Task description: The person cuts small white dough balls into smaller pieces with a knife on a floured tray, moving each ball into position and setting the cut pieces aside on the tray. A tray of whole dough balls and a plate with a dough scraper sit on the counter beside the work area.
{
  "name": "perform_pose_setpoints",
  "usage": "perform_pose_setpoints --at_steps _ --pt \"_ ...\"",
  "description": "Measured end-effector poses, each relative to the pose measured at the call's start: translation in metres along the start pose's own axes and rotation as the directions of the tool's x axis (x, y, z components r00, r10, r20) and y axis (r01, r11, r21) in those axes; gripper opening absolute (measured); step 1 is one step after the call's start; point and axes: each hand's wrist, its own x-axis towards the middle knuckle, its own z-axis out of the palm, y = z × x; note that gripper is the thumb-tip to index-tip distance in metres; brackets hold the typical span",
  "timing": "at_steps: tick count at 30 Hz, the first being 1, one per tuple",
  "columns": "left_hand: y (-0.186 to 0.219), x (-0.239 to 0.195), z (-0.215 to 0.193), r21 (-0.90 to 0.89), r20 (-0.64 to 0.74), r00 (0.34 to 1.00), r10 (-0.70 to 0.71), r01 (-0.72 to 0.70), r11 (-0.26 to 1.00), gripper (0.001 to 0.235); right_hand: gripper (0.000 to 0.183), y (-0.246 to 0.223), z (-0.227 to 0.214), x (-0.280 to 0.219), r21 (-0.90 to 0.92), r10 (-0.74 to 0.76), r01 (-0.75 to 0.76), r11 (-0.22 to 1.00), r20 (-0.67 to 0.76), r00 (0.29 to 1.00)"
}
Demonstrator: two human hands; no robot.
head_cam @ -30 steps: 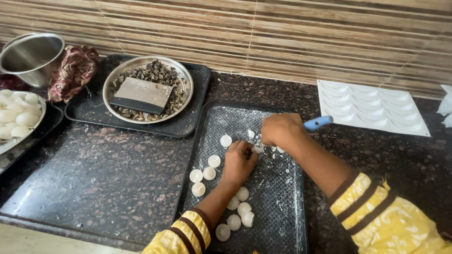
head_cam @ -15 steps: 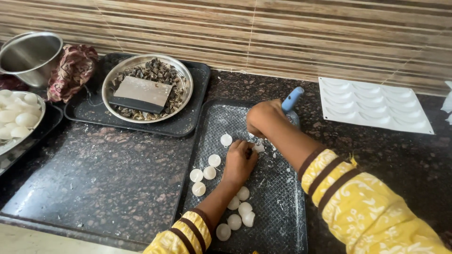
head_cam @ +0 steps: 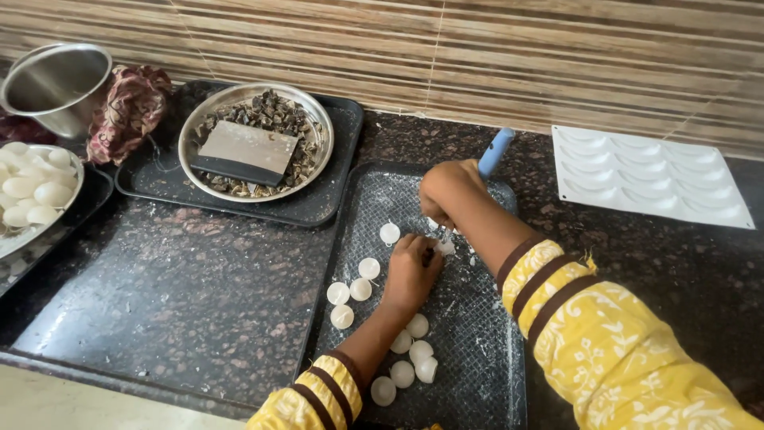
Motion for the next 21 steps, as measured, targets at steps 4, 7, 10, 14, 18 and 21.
perform_pose_setpoints --at_steps 4,7,10,14,18,21 --pt "0.005 0.001 -0.002 -0.038 0.049 0.995 -0.084 0.086 0.996 0.022 0.015 0.001 0.003 0.005 -0.014 0.000 0.000 1.000 0.006 1.000" --pt "0.002 0.000 -0.001 -0.049 0.052 0.994 -0.099 0.102 0.994 0.021 0.015 0.000 0.001 0.010 -0.023 0.001 0.000 1.000 0.012 1.000" --pt "-0.003 -0.001 0.001 -0.011 0.015 1.000 -0.014 0.014 1.000 0.020 0.015 -0.002 0.000 0.014 -0.036 -0.004 0.004 0.999 0.013 1.000" --pt "0.001 0.002 -0.002 -0.001 0.018 1.000 -0.013 0.013 1.000 0.019 0.016 0.000 -0.005 0.018 -0.042 -0.001 0.001 0.999 0.007 1.000" --pt "0.002 0.000 -0.001 -0.029 0.022 0.999 -0.047 0.047 0.998 0.021 0.016 0.001 -0.003 0.017 -0.058 0.001 -0.001 0.998 0.008 1.000" --pt "-0.001 0.000 0.002 0.005 0.015 1.000 -0.010 0.010 1.000 0.020 0.016 0.006 -0.006 0.014 -0.066 0.011 -0.010 0.998 0.006 1.000"
